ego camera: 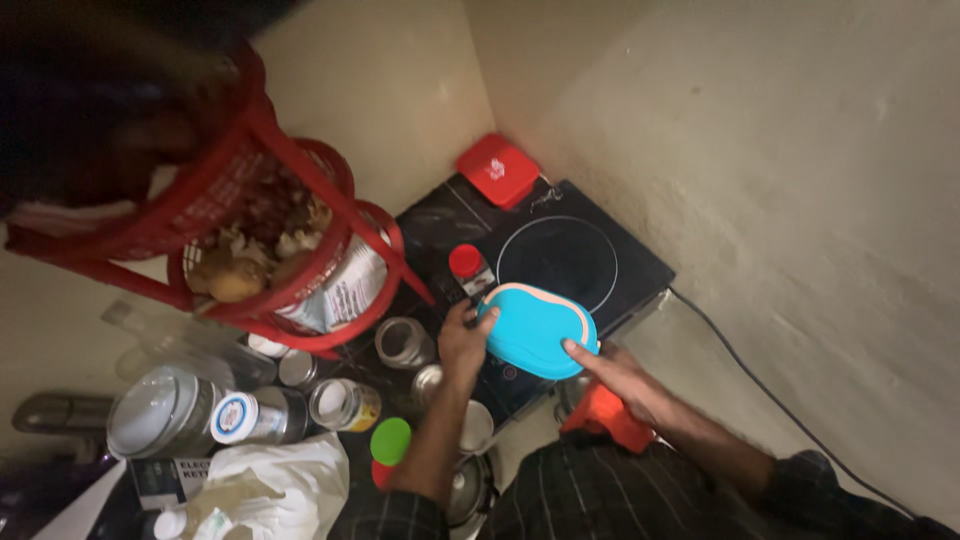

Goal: The person closes a red-lidded plastic container, shuts two lunch boxes, and screws lids onto several jars on the kitchen counter. They then wipe the induction cooktop surface with an orange cloth and finish screwing a green lid onto a glass jar.

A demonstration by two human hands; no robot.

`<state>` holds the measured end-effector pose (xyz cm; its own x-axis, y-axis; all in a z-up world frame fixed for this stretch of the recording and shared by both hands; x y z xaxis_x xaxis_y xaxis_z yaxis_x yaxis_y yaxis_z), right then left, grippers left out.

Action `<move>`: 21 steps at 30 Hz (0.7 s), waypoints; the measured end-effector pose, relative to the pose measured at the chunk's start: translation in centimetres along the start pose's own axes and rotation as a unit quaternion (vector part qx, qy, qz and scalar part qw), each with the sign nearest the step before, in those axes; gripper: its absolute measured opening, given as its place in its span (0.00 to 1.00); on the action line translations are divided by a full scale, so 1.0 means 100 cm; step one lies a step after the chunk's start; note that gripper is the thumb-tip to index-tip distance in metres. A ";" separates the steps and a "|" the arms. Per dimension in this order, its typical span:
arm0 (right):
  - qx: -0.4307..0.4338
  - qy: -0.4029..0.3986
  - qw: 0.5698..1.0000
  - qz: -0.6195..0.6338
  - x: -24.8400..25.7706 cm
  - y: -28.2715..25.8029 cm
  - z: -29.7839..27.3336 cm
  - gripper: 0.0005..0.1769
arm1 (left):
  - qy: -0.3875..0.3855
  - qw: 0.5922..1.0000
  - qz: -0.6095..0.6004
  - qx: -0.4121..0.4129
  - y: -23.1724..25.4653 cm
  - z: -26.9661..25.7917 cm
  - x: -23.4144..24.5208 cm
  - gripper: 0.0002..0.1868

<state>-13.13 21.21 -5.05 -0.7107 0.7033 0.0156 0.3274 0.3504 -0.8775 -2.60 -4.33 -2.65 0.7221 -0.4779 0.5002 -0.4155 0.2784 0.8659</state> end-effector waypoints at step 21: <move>-0.023 0.041 0.968 0.245 0.032 -0.049 0.014 0.38 | -0.144 0.950 -0.238 0.144 0.115 -0.062 -0.092 0.55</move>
<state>-17.89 20.85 -1.35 -0.4120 0.8385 -0.3566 0.6414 -0.0110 -0.7671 -10.56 8.41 2.68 0.7025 -0.7117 -0.0037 -0.2434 -0.2452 0.9384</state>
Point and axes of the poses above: each hand's wrist, its own z-axis towards the middle knuckle, its own x-axis out of the back of the hand, y = z × x, the point moved 5 cm from there along z, towards the middle knuckle, and after that the axes turned 1 degree about -z, right-handed, at the moved point
